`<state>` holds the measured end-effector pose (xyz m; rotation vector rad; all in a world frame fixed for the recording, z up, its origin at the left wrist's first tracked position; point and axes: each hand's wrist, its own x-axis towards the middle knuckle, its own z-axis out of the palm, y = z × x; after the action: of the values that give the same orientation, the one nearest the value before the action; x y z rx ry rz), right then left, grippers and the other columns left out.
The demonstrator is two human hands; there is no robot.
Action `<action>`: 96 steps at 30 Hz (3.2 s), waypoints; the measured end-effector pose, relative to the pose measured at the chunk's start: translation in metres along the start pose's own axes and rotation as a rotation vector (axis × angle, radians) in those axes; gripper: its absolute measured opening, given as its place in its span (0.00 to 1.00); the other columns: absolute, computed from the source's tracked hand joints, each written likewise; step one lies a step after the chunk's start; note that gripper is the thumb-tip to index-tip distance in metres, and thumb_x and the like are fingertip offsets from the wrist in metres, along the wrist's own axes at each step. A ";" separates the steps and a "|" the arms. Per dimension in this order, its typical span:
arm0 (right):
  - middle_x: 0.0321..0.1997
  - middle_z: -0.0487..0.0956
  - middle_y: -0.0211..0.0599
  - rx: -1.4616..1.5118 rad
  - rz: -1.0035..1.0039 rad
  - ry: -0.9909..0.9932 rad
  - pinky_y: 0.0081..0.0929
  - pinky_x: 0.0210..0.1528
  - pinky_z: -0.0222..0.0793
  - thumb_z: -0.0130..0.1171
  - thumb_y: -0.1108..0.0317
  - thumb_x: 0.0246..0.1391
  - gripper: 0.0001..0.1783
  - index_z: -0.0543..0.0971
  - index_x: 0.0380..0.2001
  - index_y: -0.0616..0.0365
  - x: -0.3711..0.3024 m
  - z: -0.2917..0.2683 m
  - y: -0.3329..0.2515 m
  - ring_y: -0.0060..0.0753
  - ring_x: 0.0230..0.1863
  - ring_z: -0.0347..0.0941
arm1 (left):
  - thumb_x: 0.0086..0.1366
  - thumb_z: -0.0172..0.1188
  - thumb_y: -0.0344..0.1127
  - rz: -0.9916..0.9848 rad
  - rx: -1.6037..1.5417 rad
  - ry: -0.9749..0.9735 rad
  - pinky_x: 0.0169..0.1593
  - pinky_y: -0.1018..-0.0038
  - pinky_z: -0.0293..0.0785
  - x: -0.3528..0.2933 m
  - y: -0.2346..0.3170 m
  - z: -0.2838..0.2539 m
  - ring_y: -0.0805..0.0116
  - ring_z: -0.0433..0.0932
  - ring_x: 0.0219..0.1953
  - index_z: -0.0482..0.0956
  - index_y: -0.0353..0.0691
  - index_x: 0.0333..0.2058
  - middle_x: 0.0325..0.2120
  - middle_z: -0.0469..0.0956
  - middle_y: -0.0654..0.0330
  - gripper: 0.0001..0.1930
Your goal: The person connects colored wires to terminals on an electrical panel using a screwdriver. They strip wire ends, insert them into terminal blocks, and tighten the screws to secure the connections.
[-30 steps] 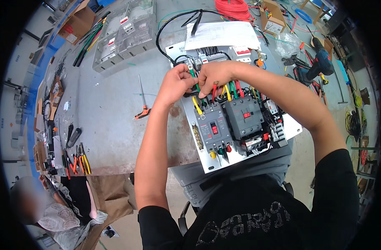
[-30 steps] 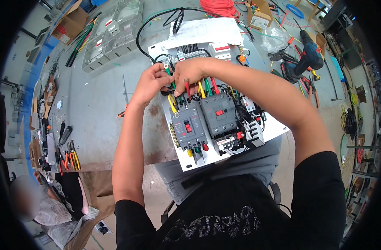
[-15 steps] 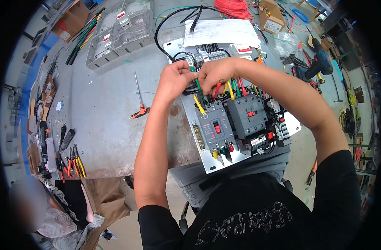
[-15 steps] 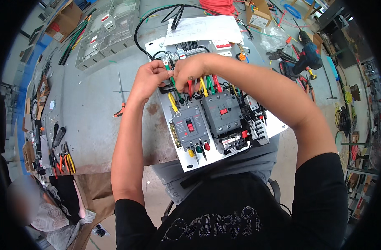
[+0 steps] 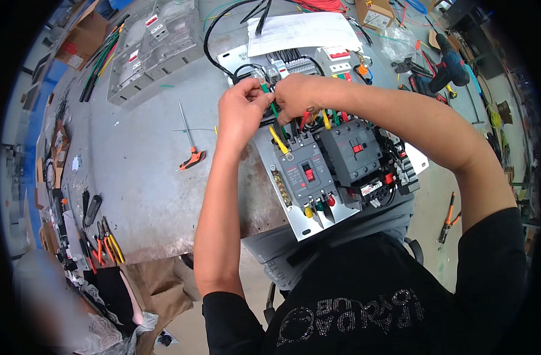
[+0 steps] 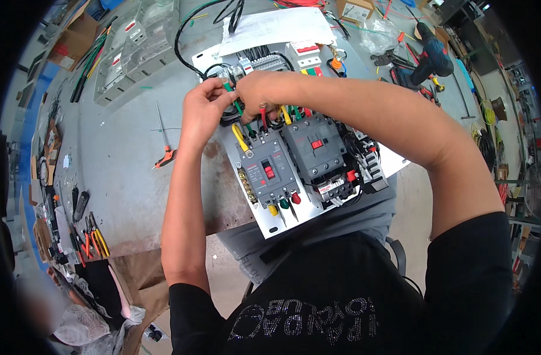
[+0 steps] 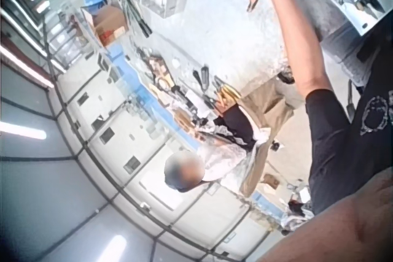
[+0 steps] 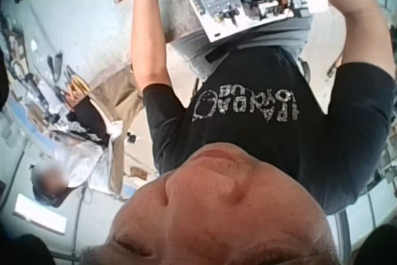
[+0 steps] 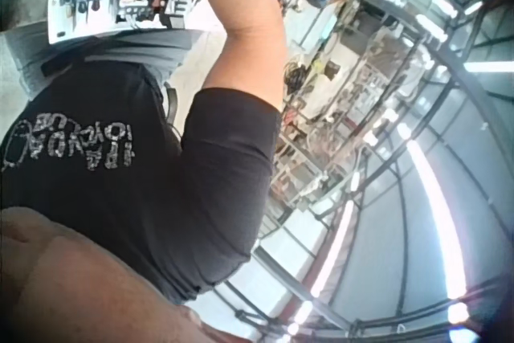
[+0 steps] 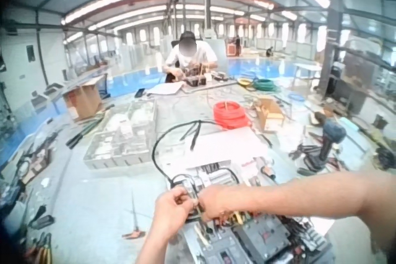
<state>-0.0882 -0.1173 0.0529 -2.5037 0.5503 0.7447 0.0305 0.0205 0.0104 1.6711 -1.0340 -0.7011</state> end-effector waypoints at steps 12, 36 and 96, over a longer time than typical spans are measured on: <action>0.33 0.88 0.51 -0.063 0.006 0.037 0.44 0.42 0.83 0.74 0.51 0.54 0.22 0.88 0.32 0.64 0.010 0.008 0.010 0.53 0.36 0.86 | 0.62 0.64 0.27 0.463 0.351 -0.022 0.57 0.60 0.79 -0.065 0.044 -0.001 0.46 0.83 0.50 0.85 0.33 0.53 0.47 0.86 0.44 0.20; 0.28 0.87 0.43 0.186 -0.032 -0.184 0.30 0.29 0.85 0.75 0.57 0.57 0.21 0.85 0.27 0.69 -0.002 -0.012 0.013 0.35 0.25 0.87 | 0.68 0.68 0.37 0.481 0.652 -0.038 0.67 0.52 0.71 -0.087 0.059 0.005 0.53 0.82 0.56 0.87 0.34 0.51 0.51 0.84 0.52 0.17; 0.35 0.90 0.44 -0.243 0.091 -0.243 0.45 0.46 0.79 0.69 0.51 0.59 0.21 0.92 0.31 0.60 0.031 -0.009 0.034 0.46 0.41 0.86 | 0.57 0.59 0.23 0.591 0.382 -0.028 0.67 0.48 0.73 -0.064 0.042 0.027 0.49 0.84 0.48 0.88 0.37 0.45 0.43 0.86 0.52 0.17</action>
<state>-0.0774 -0.1570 0.0305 -2.5653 0.5151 1.1949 -0.0345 0.0592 0.0393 1.5429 -1.6616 -0.1403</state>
